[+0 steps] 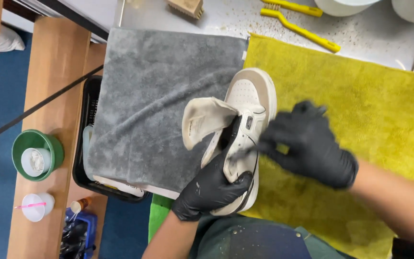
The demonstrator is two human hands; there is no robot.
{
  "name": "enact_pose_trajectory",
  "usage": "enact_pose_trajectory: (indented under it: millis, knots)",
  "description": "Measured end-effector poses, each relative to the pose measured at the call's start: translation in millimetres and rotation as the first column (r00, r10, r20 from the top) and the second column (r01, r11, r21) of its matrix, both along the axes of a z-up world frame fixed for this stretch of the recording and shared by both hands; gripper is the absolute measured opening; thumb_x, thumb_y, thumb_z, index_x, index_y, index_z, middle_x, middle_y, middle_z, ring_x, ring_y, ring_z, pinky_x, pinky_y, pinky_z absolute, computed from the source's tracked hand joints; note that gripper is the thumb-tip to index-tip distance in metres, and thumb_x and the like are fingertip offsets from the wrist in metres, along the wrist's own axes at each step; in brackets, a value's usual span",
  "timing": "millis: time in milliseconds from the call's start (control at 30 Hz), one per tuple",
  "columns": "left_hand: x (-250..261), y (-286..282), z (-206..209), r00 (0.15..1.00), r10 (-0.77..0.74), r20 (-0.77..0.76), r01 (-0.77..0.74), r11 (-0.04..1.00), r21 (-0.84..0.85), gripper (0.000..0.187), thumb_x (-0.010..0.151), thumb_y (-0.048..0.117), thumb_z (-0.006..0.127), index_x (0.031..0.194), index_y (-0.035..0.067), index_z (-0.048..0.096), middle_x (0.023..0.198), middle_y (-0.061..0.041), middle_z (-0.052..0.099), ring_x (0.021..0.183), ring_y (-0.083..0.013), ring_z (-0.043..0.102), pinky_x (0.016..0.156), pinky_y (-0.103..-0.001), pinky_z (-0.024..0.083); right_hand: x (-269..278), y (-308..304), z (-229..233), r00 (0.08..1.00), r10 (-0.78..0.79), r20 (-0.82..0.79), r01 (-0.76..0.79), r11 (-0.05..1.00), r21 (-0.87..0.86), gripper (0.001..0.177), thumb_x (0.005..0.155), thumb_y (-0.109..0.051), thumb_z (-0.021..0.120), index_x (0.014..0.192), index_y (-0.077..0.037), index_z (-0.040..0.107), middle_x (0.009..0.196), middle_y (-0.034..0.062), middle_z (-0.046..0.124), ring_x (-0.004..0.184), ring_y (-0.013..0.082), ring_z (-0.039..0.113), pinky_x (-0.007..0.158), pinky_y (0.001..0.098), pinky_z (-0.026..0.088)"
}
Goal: The person scrubs a white sneaker with a small brush, repeatedly dipping the brush into a bowl of water. They clean the upper, sides, and interior of the shoe while holding it over a yellow towel on a countertop.
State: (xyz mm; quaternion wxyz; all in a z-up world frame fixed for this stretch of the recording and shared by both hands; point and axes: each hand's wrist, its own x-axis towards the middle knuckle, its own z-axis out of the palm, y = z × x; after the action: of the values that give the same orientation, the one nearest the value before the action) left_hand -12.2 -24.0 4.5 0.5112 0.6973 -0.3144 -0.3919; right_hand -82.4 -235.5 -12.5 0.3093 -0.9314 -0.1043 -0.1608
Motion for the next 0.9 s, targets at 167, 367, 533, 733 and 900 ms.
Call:
enact_pose_trajectory:
  millis: [167,367,533,733,900]
  knots:
    - [5,-3,-4,0.997,0.010,0.081,-0.010,1.000,-0.006,0.075,0.090,0.019,0.060,0.154,0.004,0.023,0.161,-0.015,0.030,0.152,-0.0258,0.025,0.122,-0.036,0.023,15,-12,2,0.995,-0.076,0.061,0.084,0.987,-0.138,0.018,0.095,-0.028,0.074,0.081,-0.018,0.067,0.072,0.0001,0.063,0.064,0.0264,0.059,0.069,0.0450,0.036]
    - [6,0,-11,0.999,-0.002,0.053,0.002,1.000,-0.002,0.079,0.089,0.015,0.059,0.156,0.004,0.019,0.162,-0.019,0.033,0.152,-0.0297,0.029,0.122,-0.039,0.026,11,2,4,0.995,-0.056,0.087,0.071,0.980,-0.184,0.024,0.097,-0.034,0.070,0.080,-0.018,0.066,0.071,0.0010,0.060,0.064,0.0267,0.058,0.067,0.0471,0.035]
    - [0,5,-8,0.998,0.047,0.051,-0.050,0.998,0.047,0.063,0.088,0.020,0.061,0.145,0.002,0.043,0.149,-0.018,0.052,0.142,-0.0273,0.047,0.117,-0.038,0.036,14,-11,-5,0.972,-0.202,0.122,0.228,0.939,-0.259,0.027,0.100,-0.033,0.077,0.080,-0.017,0.068,0.074,-0.0004,0.065,0.067,0.0249,0.060,0.072,0.0436,0.035]
    - [1,6,-7,0.997,0.071,-0.018,-0.068,0.989,0.134,0.079,0.087,0.025,0.063,0.156,0.011,0.028,0.152,-0.012,0.052,0.142,-0.0248,0.047,0.114,-0.037,0.039,13,-9,-6,0.964,-0.192,0.182,0.240,0.924,-0.299,0.029,0.099,-0.035,0.079,0.081,-0.016,0.067,0.072,0.0022,0.061,0.064,0.0285,0.059,0.068,0.0444,0.035]
    - [3,13,-11,0.997,0.069,-0.020,-0.068,0.996,0.053,0.091,0.085,0.022,0.068,0.158,0.006,0.017,0.165,-0.014,0.027,0.153,-0.0241,0.025,0.123,-0.038,0.023,17,-24,-23,0.972,-0.131,0.194,0.190,0.925,-0.329,0.031,0.100,-0.036,0.075,0.079,-0.016,0.064,0.070,0.0029,0.057,0.066,0.0297,0.056,0.071,0.0455,0.034]
